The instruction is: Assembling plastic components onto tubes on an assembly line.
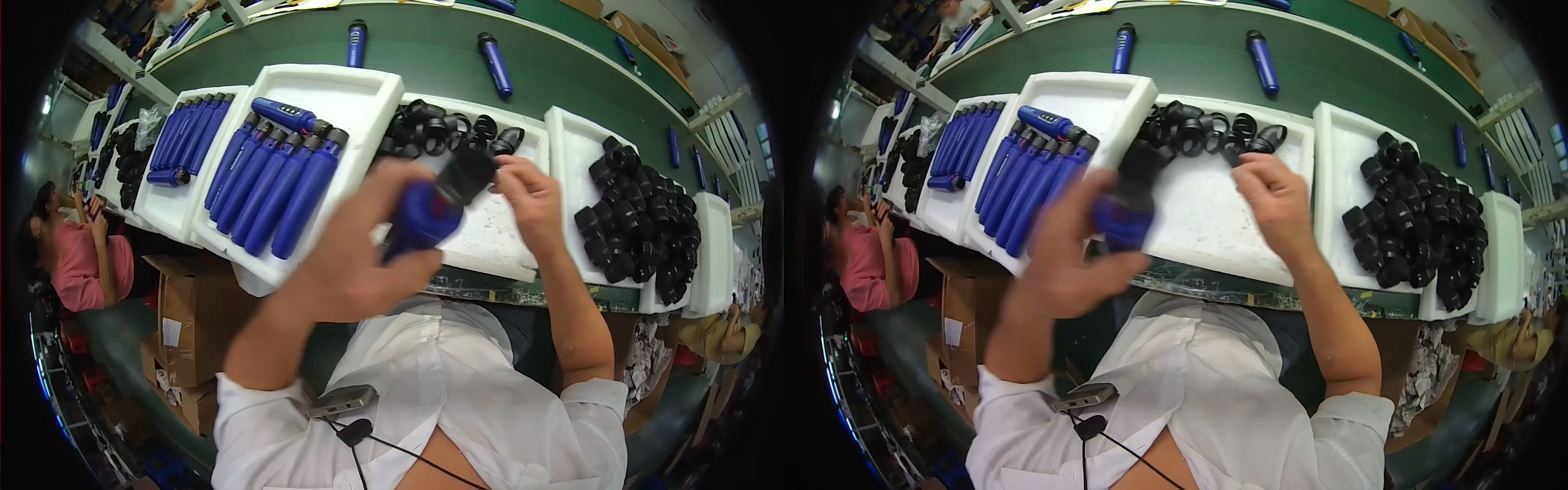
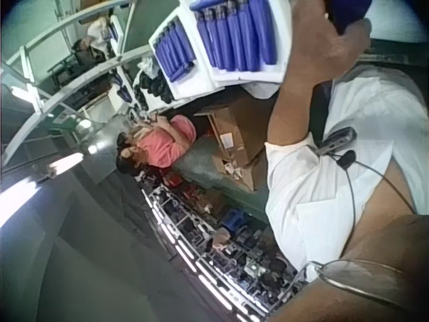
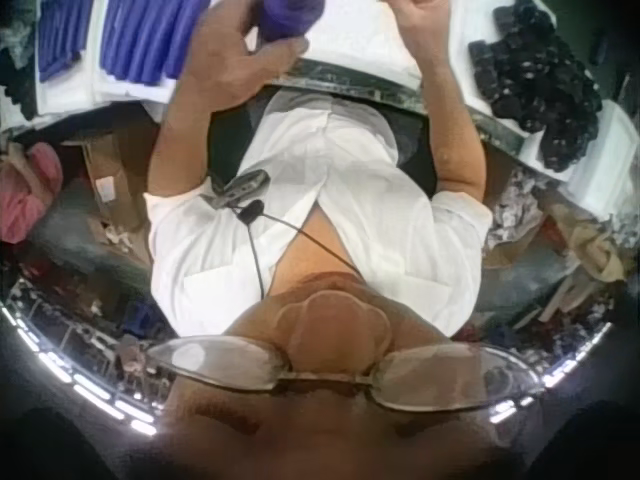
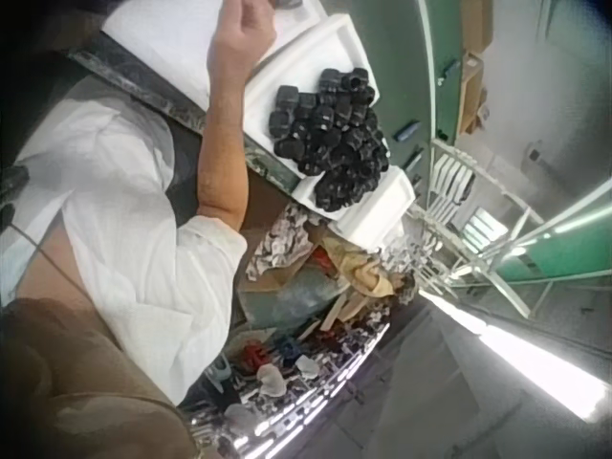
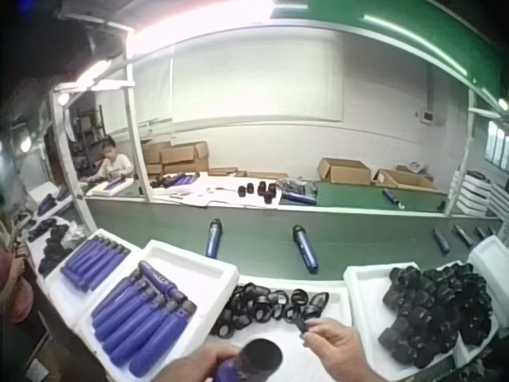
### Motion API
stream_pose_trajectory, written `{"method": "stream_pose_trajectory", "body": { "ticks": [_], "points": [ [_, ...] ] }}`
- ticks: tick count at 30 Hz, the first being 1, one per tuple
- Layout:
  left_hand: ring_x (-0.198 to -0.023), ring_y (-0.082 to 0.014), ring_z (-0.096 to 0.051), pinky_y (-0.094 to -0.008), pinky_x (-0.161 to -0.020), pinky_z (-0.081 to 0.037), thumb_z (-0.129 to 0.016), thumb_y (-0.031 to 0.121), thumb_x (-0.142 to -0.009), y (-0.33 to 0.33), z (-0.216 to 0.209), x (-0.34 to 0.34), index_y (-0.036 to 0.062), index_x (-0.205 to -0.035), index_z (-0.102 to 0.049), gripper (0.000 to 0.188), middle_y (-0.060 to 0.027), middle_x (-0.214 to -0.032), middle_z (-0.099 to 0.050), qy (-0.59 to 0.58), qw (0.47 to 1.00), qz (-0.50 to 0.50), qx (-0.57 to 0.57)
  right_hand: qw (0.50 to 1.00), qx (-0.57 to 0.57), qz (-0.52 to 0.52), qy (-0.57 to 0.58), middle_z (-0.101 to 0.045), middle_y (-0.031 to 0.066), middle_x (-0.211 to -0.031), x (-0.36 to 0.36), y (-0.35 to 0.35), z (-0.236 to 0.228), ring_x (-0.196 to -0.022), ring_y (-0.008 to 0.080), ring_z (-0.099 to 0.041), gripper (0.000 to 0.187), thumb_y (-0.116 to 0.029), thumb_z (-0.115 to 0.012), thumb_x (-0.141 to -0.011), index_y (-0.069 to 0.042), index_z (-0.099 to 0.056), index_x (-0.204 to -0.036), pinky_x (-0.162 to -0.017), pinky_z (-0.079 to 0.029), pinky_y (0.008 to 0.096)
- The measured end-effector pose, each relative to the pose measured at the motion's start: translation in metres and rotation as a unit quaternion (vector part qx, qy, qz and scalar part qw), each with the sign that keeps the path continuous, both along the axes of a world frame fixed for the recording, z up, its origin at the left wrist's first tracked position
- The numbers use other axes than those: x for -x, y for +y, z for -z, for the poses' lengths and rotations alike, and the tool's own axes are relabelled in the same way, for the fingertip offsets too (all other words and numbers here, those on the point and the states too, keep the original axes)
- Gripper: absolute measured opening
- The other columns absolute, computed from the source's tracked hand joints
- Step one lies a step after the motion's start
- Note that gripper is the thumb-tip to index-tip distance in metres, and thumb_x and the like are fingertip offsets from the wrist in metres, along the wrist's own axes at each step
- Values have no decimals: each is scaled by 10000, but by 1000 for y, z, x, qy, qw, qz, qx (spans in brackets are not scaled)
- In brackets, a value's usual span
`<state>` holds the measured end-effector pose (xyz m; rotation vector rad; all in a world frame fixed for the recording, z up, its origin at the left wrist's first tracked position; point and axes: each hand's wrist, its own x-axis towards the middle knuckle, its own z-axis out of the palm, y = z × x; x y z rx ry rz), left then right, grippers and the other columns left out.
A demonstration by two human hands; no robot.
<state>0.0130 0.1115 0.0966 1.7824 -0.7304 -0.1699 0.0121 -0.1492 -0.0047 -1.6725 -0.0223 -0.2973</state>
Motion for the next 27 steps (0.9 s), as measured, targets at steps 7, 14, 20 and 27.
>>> {"method": "stream_pose_trajectory", "body": {
  "ticks": [7,14,20,27],
  "points": [
    [-953,-334,-601,-399,-855,-486,-638,30,-772,-77,91,7,2,-1233,-538,473,-195,-1074,-599,-46,996,17,-78,999,-49,-11,-18,-645,137,-1166,60,-26,-31,-1056,182,-627,676,-24,-748,-841,5,-428,-1435,-957,-503,331],
    [-952,-386,-586,-468,-823,-486,-654,72,-761,-92,105,10,-12,-1252,-522,516,-201,-1039,-597,-89,991,48,-83,999,12,-16,36,-652,144,-1115,79,-17,-11,-1027,202,-656,721,-40,-762,-813,17,-420,-1445,-949,-530,359],
    [-937,-382,-648,-448,-774,-538,-788,116,-771,-105,121,19,-10,-1329,-507,638,-211,-1067,-638,-161,983,-15,-82,994,45,-27,98,-667,168,-1100,81,-17,-8,-969,231,-674,740,-189,-788,-814,5,-445,-1440,-872,-543,354],
    [-864,-298,-660,-362,-811,-528,-772,190,-853,-99,112,11,-2,-1277,-569,508,-175,-1027,-680,-86,992,-8,-94,840,504,202,15,-683,174,-1006,68,-108,-7,-929,332,-652,363,-223,-778,-811,4,-677,-1075,-847,-513,467]
  ]
}}
